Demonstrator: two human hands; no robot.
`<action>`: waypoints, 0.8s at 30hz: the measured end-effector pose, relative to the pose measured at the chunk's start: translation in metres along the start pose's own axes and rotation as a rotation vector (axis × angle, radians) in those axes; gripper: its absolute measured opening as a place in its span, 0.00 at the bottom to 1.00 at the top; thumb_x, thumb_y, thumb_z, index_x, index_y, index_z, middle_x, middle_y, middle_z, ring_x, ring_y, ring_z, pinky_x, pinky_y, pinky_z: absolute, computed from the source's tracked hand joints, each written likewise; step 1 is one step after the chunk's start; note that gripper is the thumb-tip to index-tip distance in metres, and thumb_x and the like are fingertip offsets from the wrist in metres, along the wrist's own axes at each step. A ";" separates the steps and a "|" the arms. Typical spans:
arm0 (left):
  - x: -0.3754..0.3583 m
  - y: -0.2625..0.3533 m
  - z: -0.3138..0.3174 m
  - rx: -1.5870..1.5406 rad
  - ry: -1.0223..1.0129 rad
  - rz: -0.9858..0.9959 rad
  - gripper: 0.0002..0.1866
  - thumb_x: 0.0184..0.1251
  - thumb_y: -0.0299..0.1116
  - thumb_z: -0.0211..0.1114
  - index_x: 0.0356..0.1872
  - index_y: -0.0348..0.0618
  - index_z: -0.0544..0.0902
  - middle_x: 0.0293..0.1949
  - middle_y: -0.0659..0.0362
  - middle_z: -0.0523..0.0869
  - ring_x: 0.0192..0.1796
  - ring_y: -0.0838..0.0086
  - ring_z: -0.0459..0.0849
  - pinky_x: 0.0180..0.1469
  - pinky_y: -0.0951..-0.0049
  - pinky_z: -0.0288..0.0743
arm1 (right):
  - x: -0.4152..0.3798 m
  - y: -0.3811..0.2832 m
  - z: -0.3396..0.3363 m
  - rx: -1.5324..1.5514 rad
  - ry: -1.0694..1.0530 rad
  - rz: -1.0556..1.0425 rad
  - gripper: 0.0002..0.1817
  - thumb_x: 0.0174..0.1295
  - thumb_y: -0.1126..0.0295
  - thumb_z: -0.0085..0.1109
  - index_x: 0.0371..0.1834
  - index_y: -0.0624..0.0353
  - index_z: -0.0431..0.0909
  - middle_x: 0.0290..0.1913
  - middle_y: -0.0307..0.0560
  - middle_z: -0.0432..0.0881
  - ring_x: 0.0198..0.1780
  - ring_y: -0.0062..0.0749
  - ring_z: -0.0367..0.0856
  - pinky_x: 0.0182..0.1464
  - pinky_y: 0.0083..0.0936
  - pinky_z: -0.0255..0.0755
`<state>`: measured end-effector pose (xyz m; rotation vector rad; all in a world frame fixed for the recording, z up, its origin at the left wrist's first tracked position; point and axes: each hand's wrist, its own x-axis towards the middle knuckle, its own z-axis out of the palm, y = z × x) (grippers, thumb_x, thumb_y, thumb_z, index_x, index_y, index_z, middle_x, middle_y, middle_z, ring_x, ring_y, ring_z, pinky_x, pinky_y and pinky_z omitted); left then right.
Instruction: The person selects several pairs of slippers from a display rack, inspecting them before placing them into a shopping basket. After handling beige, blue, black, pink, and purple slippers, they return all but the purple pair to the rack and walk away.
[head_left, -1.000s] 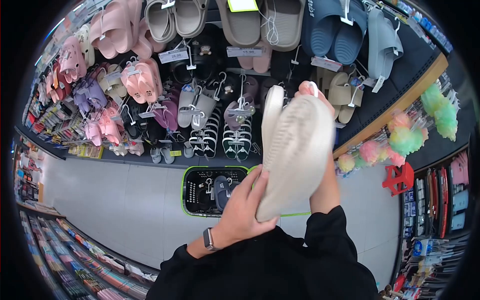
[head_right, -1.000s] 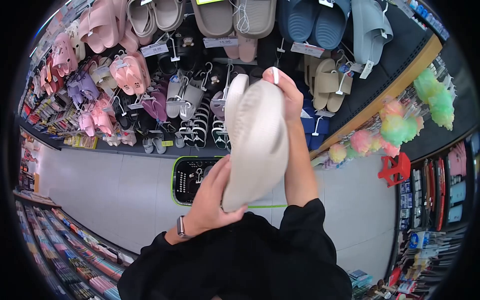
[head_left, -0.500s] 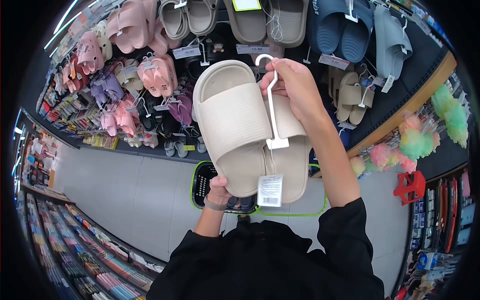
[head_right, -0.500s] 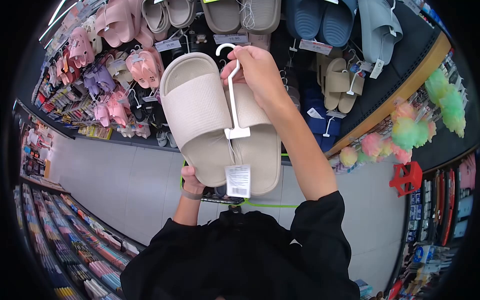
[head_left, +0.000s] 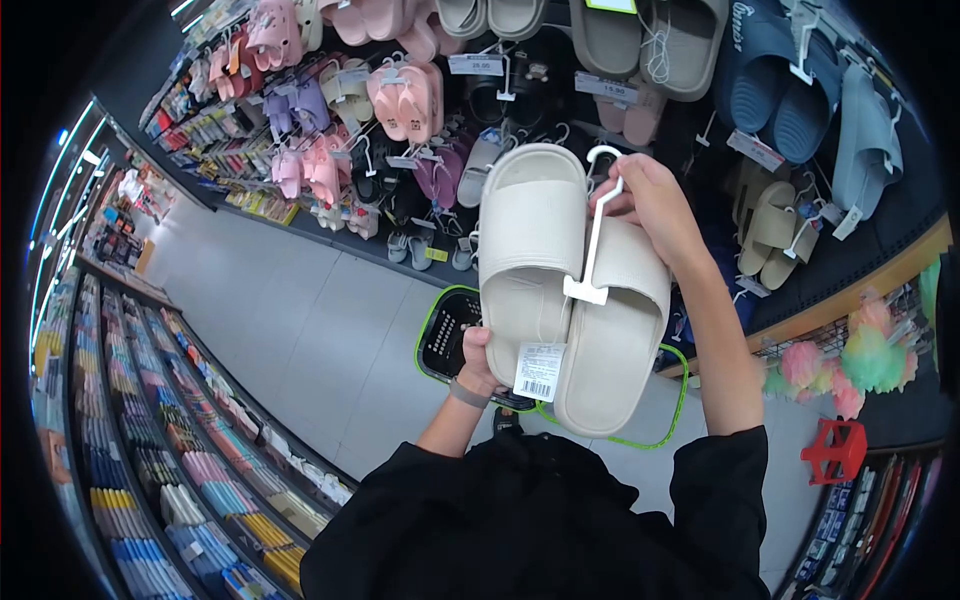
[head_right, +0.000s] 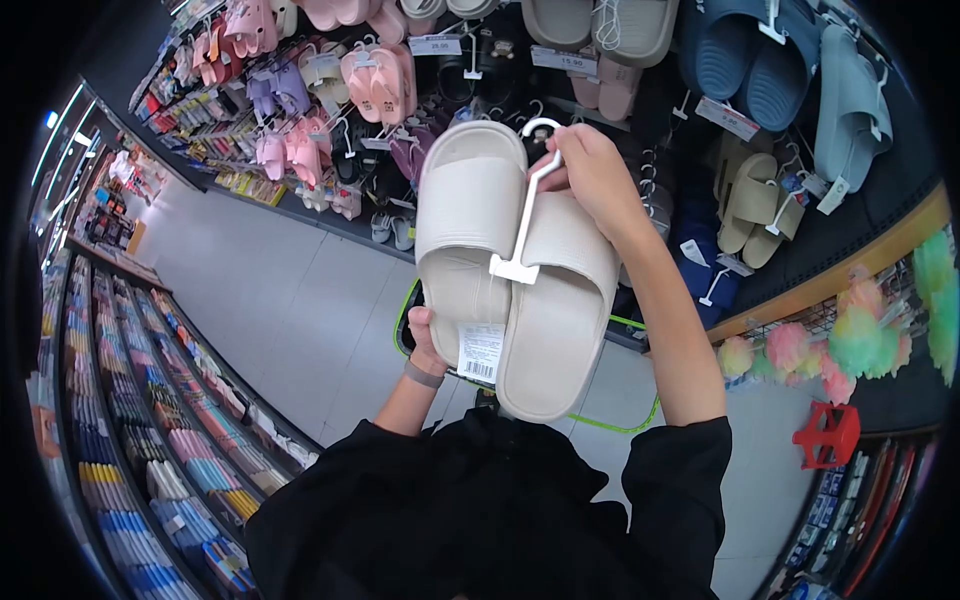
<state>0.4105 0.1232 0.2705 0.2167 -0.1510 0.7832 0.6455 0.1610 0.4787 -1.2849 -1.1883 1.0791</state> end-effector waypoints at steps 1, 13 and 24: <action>-0.006 -0.005 -0.006 -0.017 0.035 -0.012 0.41 0.43 0.37 0.64 0.63 0.32 0.64 0.59 0.43 0.74 0.59 0.51 0.75 0.63 0.55 0.67 | 0.002 0.017 -0.003 -0.090 0.018 -0.012 0.11 0.69 0.64 0.39 0.36 0.58 0.67 0.29 0.47 0.80 0.32 0.29 0.81 0.33 0.21 0.73; -0.090 -0.007 -0.139 -0.216 0.380 -0.310 0.39 0.50 0.43 0.60 0.64 0.33 0.63 0.61 0.43 0.72 0.62 0.50 0.71 0.66 0.52 0.62 | -0.003 0.230 0.024 -0.485 0.153 0.198 0.16 0.69 0.60 0.39 0.35 0.61 0.72 0.29 0.53 0.81 0.30 0.42 0.83 0.37 0.35 0.72; -0.137 0.144 -0.341 0.521 0.916 -0.279 0.19 0.64 0.31 0.58 0.55 0.39 0.71 0.51 0.56 0.79 0.56 0.70 0.77 0.59 0.66 0.70 | 0.082 0.476 0.181 -0.490 0.232 0.353 0.12 0.69 0.61 0.39 0.38 0.55 0.71 0.31 0.53 0.81 0.36 0.49 0.81 0.39 0.42 0.71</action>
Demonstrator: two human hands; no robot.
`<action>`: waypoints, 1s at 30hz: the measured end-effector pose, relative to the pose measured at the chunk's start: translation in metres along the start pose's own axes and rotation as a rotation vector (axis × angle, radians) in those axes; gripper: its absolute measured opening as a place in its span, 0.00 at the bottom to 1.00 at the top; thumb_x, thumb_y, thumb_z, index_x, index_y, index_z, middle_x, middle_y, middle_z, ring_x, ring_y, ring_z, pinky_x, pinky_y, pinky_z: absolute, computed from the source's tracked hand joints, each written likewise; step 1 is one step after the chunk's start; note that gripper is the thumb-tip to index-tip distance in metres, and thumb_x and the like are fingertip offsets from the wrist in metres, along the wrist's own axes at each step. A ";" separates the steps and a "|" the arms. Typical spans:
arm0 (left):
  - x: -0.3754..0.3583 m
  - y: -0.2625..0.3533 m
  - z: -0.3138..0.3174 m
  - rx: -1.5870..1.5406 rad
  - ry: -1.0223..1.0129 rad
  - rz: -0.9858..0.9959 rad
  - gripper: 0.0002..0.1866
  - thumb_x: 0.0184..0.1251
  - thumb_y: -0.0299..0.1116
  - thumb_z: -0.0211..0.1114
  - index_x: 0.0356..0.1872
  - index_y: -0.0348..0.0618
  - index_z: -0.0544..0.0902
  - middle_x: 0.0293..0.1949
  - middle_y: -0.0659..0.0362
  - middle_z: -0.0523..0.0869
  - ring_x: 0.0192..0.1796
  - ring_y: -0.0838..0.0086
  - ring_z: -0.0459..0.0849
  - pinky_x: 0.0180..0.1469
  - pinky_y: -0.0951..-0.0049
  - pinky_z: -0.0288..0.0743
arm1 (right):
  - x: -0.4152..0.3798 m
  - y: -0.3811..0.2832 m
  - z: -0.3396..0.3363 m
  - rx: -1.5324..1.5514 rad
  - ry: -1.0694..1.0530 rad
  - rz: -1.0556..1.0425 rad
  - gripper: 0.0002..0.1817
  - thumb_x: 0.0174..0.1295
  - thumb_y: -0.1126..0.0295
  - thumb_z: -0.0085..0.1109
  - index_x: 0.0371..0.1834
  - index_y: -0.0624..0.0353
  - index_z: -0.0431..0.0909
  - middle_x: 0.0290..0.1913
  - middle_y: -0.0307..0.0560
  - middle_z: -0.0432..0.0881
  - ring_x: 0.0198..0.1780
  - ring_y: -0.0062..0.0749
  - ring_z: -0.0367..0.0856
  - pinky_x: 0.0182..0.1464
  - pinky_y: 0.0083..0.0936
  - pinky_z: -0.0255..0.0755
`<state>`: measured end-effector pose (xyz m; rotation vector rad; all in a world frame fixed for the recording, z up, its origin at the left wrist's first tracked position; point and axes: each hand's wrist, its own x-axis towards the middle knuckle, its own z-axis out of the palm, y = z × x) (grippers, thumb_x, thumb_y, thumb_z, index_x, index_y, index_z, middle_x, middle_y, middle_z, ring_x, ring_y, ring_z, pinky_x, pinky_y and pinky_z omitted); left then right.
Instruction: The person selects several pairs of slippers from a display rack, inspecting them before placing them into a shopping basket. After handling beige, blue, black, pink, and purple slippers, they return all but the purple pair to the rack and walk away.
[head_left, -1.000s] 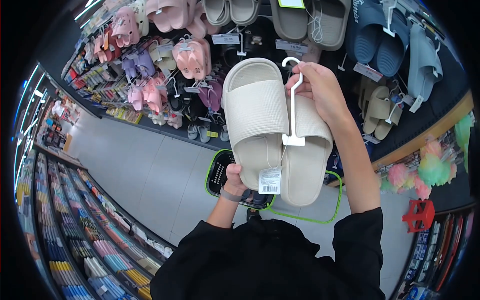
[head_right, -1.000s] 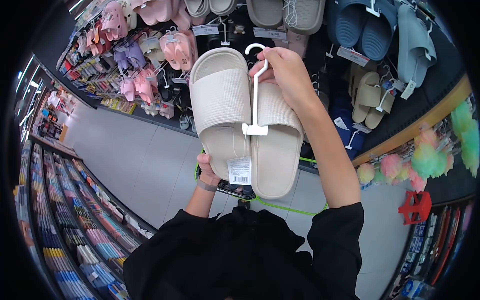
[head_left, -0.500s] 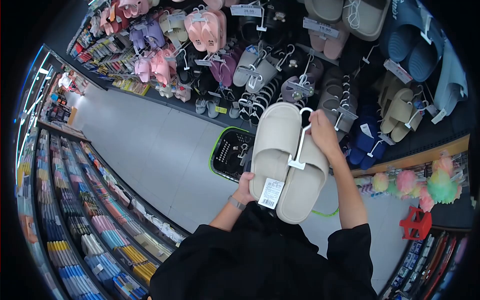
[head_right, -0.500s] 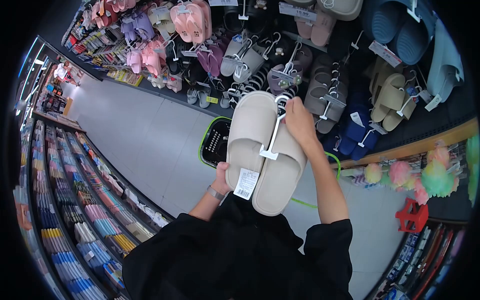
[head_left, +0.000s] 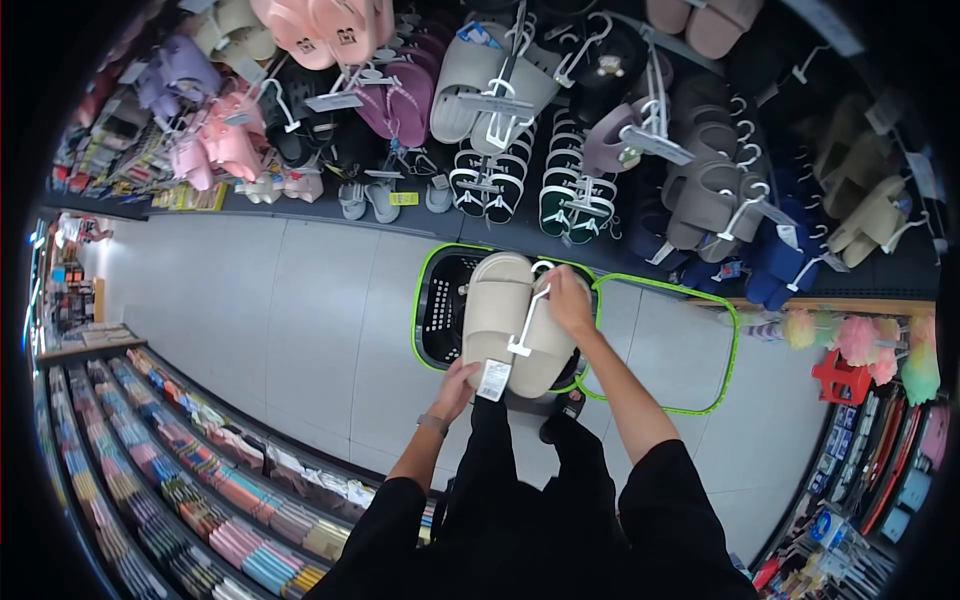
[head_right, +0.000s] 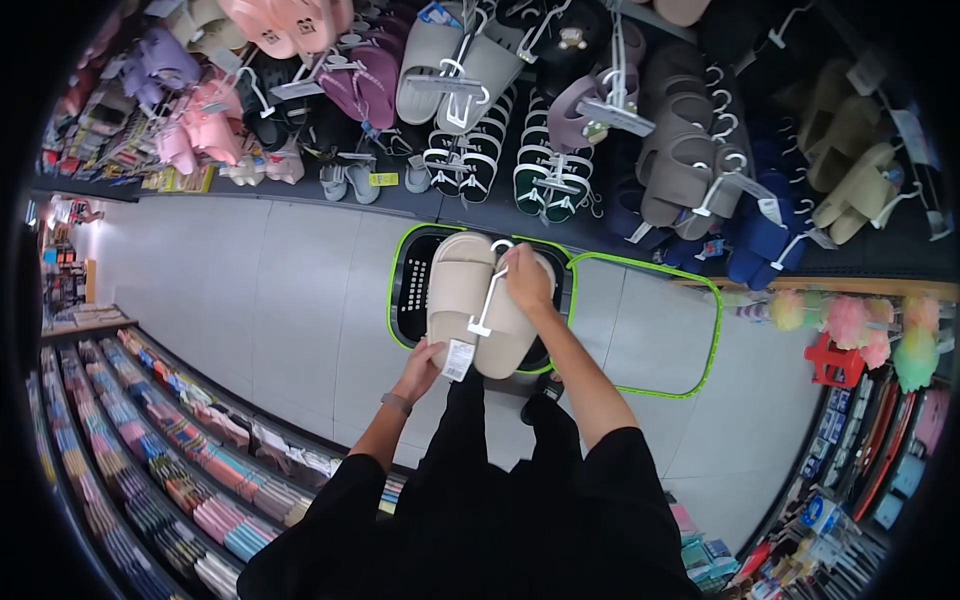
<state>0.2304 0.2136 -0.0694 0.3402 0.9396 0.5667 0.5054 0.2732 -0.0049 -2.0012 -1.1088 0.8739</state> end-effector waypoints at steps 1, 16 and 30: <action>0.016 0.002 -0.026 0.040 0.044 -0.034 0.18 0.64 0.32 0.59 0.54 0.40 0.72 0.50 0.58 0.79 0.54 0.72 0.77 0.56 0.68 0.72 | 0.015 0.019 0.031 0.001 0.011 0.020 0.12 0.69 0.60 0.39 0.38 0.56 0.70 0.32 0.54 0.81 0.36 0.51 0.81 0.40 0.43 0.71; 0.185 -0.062 -0.220 0.482 0.351 -0.110 0.22 0.67 0.43 0.59 0.53 0.34 0.70 0.46 0.56 0.79 0.48 0.75 0.77 0.51 0.75 0.71 | 0.101 0.179 0.263 -0.239 0.016 0.236 0.15 0.69 0.56 0.39 0.41 0.55 0.71 0.30 0.62 0.80 0.34 0.60 0.79 0.36 0.52 0.68; 0.213 -0.078 -0.244 1.076 0.474 0.016 0.25 0.63 0.46 0.59 0.42 0.26 0.74 0.43 0.35 0.79 0.45 0.45 0.79 0.47 0.58 0.73 | 0.085 0.163 0.267 -0.487 0.033 -0.145 0.16 0.54 0.69 0.51 0.45 0.66 0.72 0.48 0.58 0.76 0.51 0.48 0.75 0.53 0.36 0.70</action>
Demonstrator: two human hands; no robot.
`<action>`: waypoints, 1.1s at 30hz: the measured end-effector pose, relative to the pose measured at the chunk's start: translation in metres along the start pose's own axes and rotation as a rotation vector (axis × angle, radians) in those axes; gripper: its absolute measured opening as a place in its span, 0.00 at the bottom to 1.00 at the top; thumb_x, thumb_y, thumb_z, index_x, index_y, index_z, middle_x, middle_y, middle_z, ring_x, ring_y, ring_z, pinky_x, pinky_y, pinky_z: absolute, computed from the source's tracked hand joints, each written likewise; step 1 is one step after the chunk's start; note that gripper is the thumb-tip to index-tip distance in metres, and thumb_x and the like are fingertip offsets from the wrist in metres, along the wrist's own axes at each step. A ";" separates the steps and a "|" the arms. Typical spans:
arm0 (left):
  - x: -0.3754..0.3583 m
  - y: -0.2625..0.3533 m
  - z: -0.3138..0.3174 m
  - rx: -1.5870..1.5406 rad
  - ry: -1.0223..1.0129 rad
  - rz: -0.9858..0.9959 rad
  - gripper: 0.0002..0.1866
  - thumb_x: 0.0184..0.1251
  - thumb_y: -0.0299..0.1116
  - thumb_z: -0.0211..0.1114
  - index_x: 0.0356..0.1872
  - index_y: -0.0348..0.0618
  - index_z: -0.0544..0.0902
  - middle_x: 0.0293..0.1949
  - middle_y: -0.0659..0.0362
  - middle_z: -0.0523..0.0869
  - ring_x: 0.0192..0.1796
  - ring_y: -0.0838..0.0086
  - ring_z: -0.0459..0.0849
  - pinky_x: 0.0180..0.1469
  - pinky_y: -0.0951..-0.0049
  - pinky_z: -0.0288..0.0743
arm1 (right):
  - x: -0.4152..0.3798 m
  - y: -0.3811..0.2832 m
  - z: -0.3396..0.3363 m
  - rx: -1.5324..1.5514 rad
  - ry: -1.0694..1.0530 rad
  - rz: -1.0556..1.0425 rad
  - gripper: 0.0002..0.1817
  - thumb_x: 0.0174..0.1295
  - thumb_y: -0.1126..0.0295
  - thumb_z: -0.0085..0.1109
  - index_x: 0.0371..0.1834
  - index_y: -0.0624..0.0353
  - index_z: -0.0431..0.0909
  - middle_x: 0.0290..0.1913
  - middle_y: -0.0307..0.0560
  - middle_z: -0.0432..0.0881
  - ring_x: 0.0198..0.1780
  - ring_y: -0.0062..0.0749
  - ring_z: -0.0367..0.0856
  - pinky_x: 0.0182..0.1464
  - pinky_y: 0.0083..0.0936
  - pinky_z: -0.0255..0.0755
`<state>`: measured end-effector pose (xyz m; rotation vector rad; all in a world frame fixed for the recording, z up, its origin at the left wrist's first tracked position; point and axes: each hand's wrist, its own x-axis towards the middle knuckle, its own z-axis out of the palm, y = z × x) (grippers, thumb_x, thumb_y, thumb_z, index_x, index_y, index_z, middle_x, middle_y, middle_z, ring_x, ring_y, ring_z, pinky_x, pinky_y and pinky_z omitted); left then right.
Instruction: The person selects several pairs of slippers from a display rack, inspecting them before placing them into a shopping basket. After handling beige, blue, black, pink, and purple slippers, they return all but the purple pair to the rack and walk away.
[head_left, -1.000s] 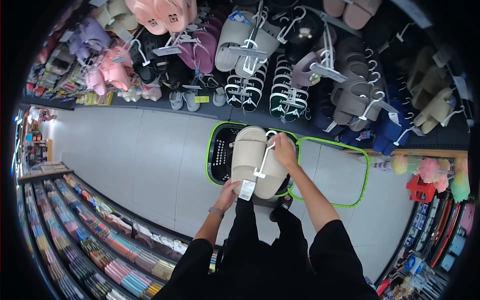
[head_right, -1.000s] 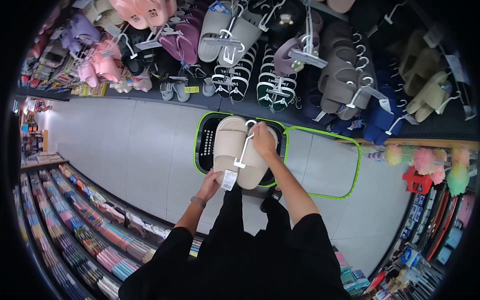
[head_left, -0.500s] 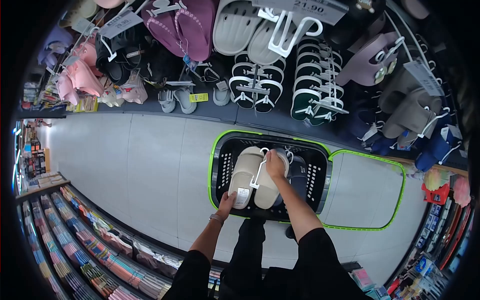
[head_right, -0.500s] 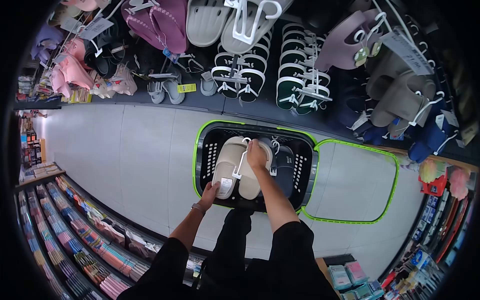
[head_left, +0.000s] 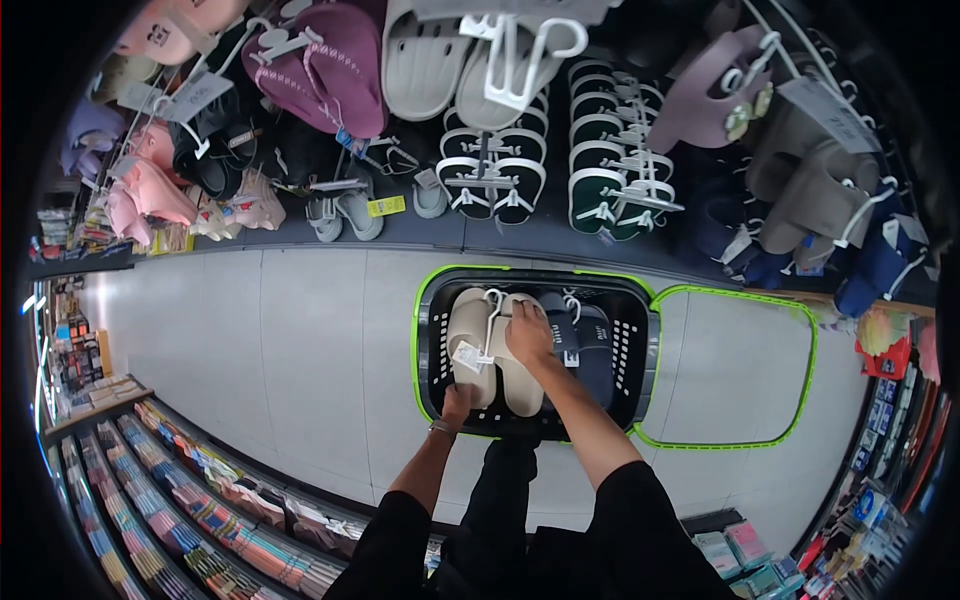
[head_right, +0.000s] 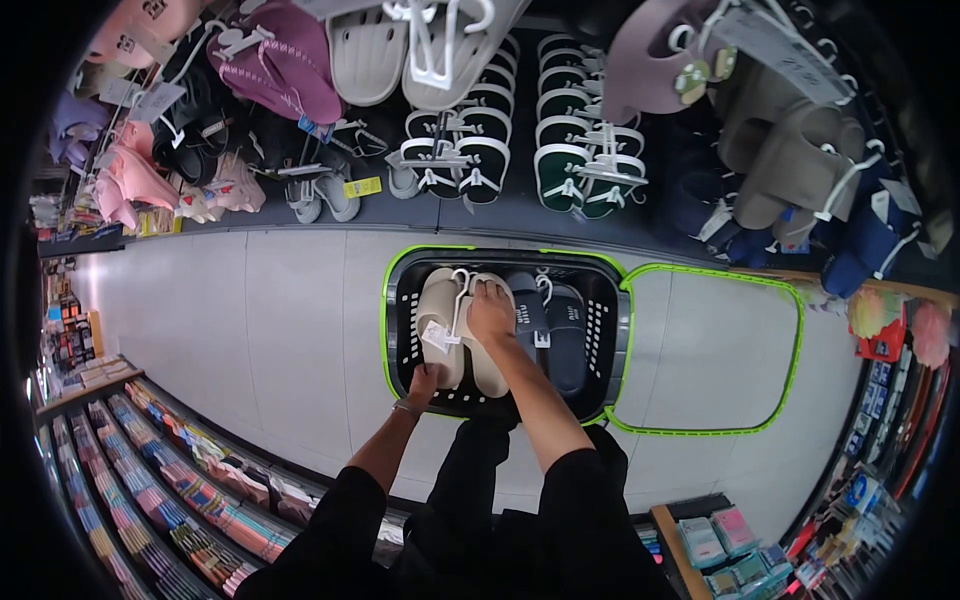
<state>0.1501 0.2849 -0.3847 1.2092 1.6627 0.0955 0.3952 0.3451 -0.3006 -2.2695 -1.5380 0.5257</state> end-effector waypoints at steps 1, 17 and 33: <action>0.007 -0.022 -0.002 0.116 -0.044 0.244 0.23 0.61 0.42 0.59 0.44 0.28 0.75 0.41 0.38 0.82 0.43 0.52 0.82 0.44 0.60 0.75 | -0.005 0.002 -0.013 0.041 -0.033 0.017 0.16 0.55 0.69 0.51 0.45 0.66 0.72 0.48 0.57 0.75 0.50 0.49 0.75 0.53 0.36 0.71; -0.142 0.146 -0.110 0.297 -0.453 0.019 0.11 0.62 0.36 0.54 0.33 0.38 0.79 0.27 0.54 0.83 0.28 0.68 0.83 0.28 0.70 0.77 | -0.153 0.078 -0.270 0.387 -0.037 0.562 0.13 0.58 0.64 0.50 0.43 0.56 0.77 0.39 0.53 0.82 0.41 0.47 0.81 0.45 0.37 0.74; -0.250 0.289 -0.012 -0.004 -0.763 -0.108 0.14 0.66 0.34 0.57 0.47 0.35 0.76 0.36 0.50 0.84 0.35 0.66 0.85 0.36 0.75 0.80 | -0.341 0.267 -0.395 1.077 0.366 1.029 0.14 0.63 0.68 0.48 0.45 0.67 0.74 0.33 0.54 0.82 0.28 0.37 0.83 0.28 0.28 0.79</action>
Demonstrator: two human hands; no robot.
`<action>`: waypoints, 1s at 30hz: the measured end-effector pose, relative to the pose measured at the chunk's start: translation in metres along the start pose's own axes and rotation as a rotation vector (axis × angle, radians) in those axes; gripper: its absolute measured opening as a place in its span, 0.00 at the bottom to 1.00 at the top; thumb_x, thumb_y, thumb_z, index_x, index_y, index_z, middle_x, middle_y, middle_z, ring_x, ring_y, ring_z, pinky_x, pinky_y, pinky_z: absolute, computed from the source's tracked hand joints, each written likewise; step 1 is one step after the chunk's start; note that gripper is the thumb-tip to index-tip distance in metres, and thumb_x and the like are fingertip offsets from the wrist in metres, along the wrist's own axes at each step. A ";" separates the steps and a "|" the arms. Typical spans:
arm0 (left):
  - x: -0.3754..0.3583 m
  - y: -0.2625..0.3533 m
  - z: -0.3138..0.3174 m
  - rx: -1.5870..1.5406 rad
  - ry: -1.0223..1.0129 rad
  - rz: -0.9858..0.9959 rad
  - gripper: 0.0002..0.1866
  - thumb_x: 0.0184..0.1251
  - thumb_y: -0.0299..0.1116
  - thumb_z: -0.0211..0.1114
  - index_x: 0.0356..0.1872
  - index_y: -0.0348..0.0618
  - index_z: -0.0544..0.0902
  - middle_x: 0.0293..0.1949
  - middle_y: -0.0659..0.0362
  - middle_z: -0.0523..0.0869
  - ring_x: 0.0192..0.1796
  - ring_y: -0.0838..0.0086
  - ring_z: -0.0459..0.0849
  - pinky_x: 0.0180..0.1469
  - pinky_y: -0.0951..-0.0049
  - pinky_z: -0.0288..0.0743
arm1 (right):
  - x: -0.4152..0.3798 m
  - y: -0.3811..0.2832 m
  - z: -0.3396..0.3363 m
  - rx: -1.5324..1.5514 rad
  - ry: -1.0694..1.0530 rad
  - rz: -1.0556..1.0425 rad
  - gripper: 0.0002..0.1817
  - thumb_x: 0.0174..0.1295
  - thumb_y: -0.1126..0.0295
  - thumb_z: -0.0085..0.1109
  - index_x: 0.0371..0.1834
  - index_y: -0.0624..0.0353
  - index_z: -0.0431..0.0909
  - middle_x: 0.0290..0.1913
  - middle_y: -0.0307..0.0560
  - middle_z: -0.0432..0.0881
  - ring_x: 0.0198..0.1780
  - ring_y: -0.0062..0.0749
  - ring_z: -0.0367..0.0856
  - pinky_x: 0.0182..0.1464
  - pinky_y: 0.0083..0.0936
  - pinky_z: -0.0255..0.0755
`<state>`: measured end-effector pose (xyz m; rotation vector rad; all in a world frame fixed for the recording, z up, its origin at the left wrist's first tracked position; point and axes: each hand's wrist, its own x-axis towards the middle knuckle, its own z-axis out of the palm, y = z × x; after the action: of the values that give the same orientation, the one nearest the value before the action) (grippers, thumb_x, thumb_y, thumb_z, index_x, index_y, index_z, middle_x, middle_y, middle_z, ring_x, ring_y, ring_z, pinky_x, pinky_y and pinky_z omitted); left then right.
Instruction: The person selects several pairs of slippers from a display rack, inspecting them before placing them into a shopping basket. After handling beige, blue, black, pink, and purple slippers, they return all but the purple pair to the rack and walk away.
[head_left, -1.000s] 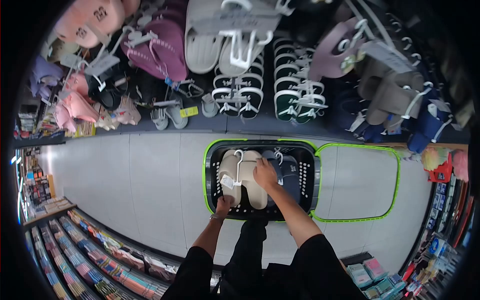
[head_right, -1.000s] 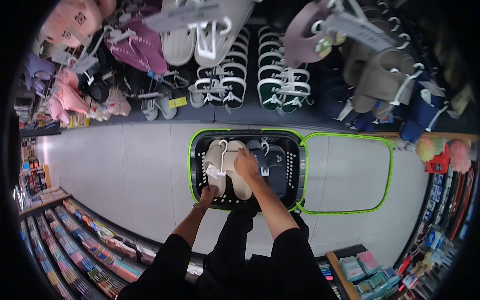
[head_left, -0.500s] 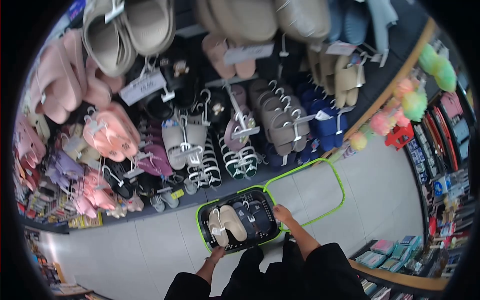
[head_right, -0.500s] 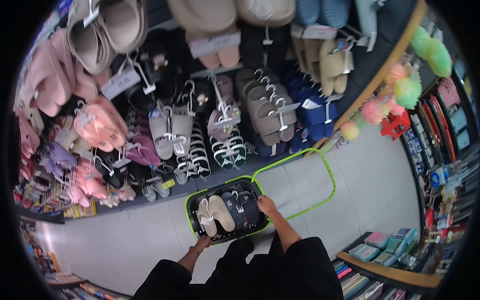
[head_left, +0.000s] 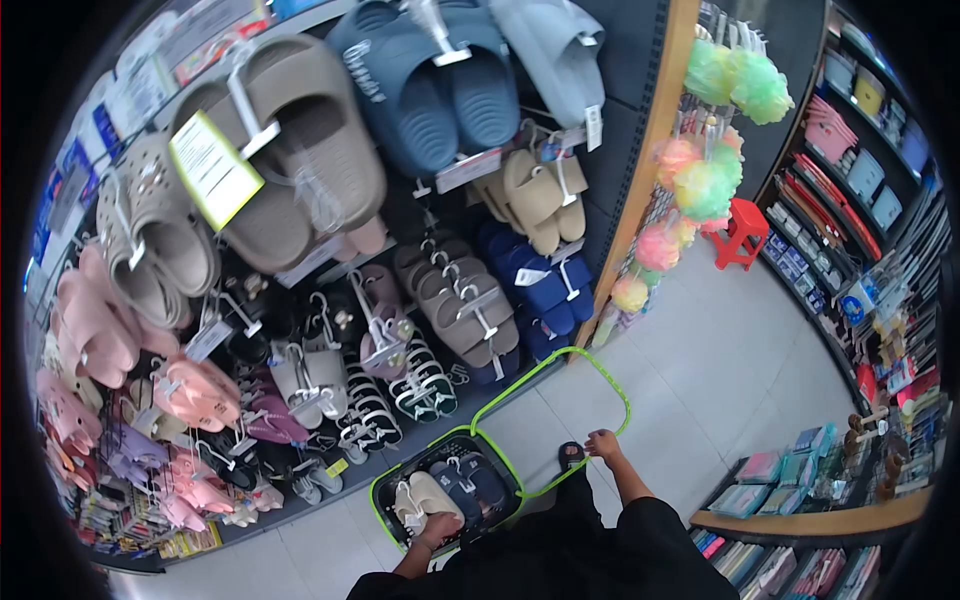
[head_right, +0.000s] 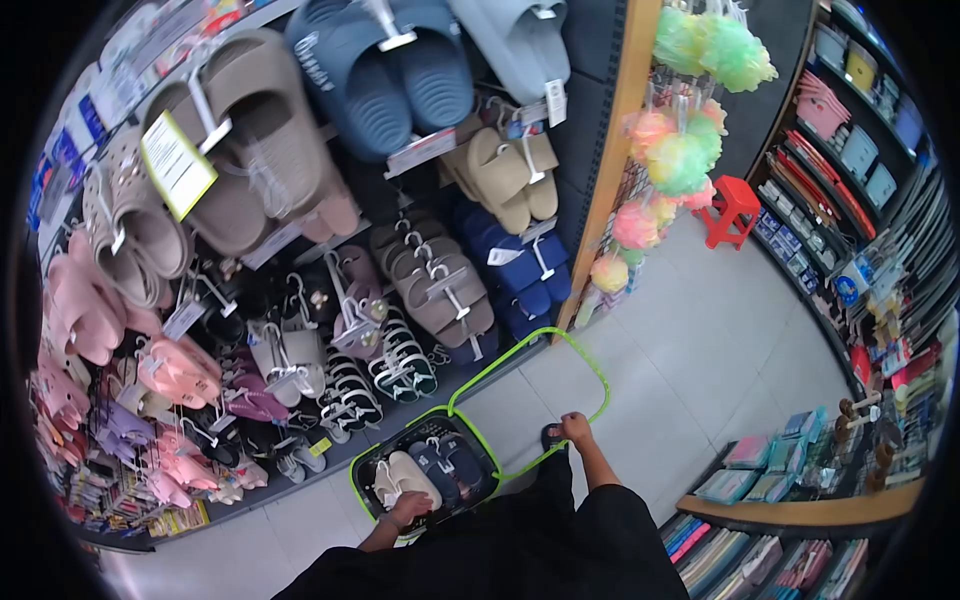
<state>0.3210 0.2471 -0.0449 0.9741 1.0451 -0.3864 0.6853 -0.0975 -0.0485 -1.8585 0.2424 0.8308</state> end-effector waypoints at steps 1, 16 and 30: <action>0.012 0.024 0.015 0.023 -0.016 0.099 0.13 0.67 0.34 0.56 0.46 0.35 0.77 0.36 0.51 0.84 0.37 0.67 0.85 0.37 0.74 0.80 | 0.011 -0.023 -0.007 0.103 0.006 -0.029 0.14 0.63 0.68 0.48 0.45 0.67 0.74 0.32 0.53 0.82 0.27 0.36 0.83 0.27 0.28 0.78; 0.038 0.514 0.368 0.109 0.148 1.039 0.30 0.64 0.29 0.62 0.64 0.34 0.59 0.60 0.49 0.69 0.61 0.68 0.71 0.61 0.72 0.66 | 0.159 -0.467 -0.089 0.148 0.014 -0.948 0.32 0.60 0.72 0.51 0.68 0.65 0.54 0.67 0.61 0.60 0.66 0.45 0.64 0.65 0.30 0.61; 0.054 0.564 0.414 0.003 0.159 1.185 0.30 0.56 0.17 0.59 0.62 0.35 0.59 0.59 0.51 0.70 0.63 0.67 0.69 0.64 0.71 0.63 | 0.209 -0.521 -0.092 -0.021 -0.049 -0.800 0.37 0.50 0.56 0.61 0.63 0.61 0.63 0.63 0.61 0.65 0.65 0.52 0.64 0.63 0.36 0.61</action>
<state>0.9585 0.2221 0.2466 1.4559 0.4532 0.6731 1.1481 0.0943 0.2204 -1.7334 -0.5191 0.3155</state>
